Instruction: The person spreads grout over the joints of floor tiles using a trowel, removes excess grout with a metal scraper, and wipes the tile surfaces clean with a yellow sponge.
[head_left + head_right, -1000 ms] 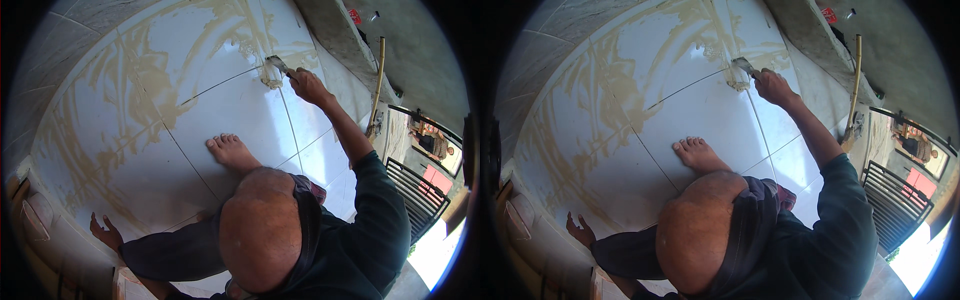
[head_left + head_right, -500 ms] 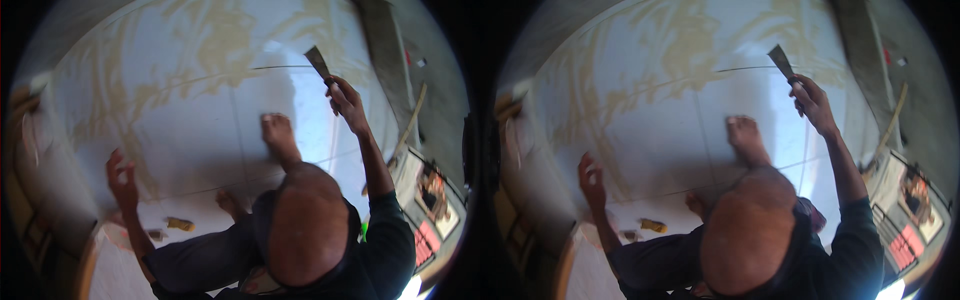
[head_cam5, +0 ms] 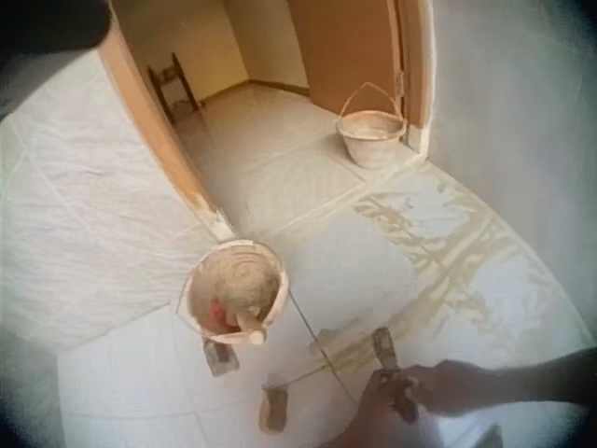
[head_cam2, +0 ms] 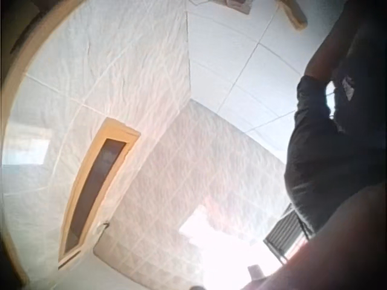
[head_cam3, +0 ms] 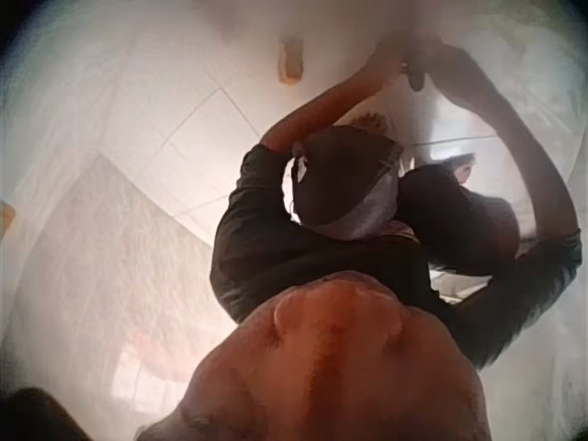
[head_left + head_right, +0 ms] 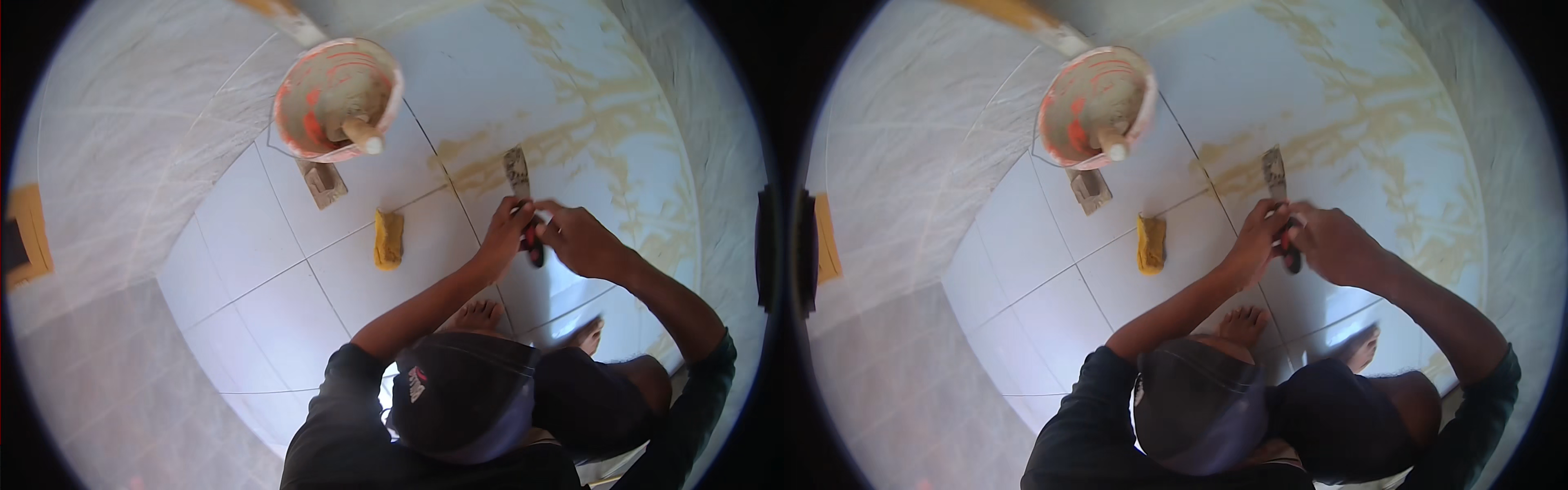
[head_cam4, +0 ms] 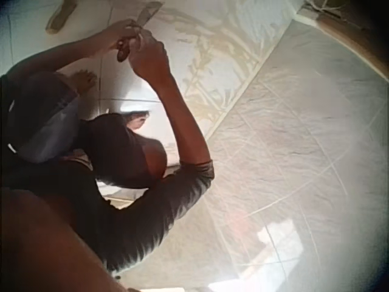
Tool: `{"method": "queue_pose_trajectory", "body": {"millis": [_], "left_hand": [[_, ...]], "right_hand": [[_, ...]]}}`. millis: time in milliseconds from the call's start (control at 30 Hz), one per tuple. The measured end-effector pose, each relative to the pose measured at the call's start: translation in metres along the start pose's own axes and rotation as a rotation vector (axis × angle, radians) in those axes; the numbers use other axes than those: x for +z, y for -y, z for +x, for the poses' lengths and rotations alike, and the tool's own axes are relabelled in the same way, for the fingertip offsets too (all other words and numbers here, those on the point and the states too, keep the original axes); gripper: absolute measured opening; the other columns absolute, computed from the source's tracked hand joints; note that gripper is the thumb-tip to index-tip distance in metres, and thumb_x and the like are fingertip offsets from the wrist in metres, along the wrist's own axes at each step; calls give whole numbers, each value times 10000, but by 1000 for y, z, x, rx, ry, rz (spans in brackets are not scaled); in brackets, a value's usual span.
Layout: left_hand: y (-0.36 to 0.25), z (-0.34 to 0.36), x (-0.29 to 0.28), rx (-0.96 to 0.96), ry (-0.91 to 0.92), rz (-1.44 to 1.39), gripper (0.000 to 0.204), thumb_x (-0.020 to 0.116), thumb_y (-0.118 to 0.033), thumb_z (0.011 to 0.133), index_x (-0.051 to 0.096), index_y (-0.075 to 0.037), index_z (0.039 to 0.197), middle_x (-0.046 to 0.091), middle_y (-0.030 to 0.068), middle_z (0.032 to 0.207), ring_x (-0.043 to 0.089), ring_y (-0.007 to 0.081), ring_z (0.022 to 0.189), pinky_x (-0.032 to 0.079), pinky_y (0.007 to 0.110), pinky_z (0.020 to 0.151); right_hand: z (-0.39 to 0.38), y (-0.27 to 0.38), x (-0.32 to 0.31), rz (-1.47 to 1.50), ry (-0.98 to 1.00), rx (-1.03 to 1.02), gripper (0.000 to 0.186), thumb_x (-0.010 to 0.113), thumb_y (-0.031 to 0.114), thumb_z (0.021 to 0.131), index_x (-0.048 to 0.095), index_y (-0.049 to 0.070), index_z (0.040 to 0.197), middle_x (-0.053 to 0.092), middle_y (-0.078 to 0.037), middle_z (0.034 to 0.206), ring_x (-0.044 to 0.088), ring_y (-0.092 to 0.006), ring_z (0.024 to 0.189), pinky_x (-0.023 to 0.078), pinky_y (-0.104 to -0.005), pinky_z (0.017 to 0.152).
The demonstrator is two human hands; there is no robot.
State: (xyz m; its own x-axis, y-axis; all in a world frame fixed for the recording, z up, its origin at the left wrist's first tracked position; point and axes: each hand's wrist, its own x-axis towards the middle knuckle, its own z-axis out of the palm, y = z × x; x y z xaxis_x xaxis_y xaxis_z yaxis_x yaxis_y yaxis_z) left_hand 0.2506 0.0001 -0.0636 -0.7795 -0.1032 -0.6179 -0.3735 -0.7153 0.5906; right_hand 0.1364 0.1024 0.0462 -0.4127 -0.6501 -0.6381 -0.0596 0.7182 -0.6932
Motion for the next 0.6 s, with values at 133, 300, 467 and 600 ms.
{"method": "queue_pose_trajectory", "body": {"millis": [133, 300, 467, 600], "left_hand": [[6, -9, -46, 362, 38, 235, 281, 519, -286, 1039, 473, -43, 1172, 596, 67, 823, 602, 156, 712, 504, 322, 645], [7, 32, -120, 776, -275, 663, 297, 529, -293, 1028, 489, -31, 1163, 581, 89, 815, 589, 186, 712, 485, 344, 682], [20, 66, -139, 771, -408, 513, 328, 534, -312, 1028, 498, -10, 1150, 579, 65, 775, 553, 131, 612, 474, 291, 595], [24, 56, -165, 831, -402, 481, 341, 525, -299, 1028, 482, 16, 1153, 578, 70, 772, 559, 135, 610, 481, 292, 597]], "right_hand": [[56, 80, -7, -666, -168, -636, 288, 615, 199, 942, 611, 17, 1164, 702, -206, 907, 667, -397, 832, 522, -472, 764], [147, 153, -45, -618, -273, -472, 377, 652, 217, 928, 606, 2, 1233, 717, -178, 953, 689, -337, 876, 540, -435, 797], [214, 125, -128, -521, -496, -290, 462, 675, 229, 913, 578, -43, 1274, 716, -216, 959, 699, -301, 875, 547, -401, 822], [254, 116, -151, -354, -552, -326, 504, 705, 245, 891, 574, -86, 1247, 704, -225, 980, 689, -283, 874, 571, -399, 787]]}}
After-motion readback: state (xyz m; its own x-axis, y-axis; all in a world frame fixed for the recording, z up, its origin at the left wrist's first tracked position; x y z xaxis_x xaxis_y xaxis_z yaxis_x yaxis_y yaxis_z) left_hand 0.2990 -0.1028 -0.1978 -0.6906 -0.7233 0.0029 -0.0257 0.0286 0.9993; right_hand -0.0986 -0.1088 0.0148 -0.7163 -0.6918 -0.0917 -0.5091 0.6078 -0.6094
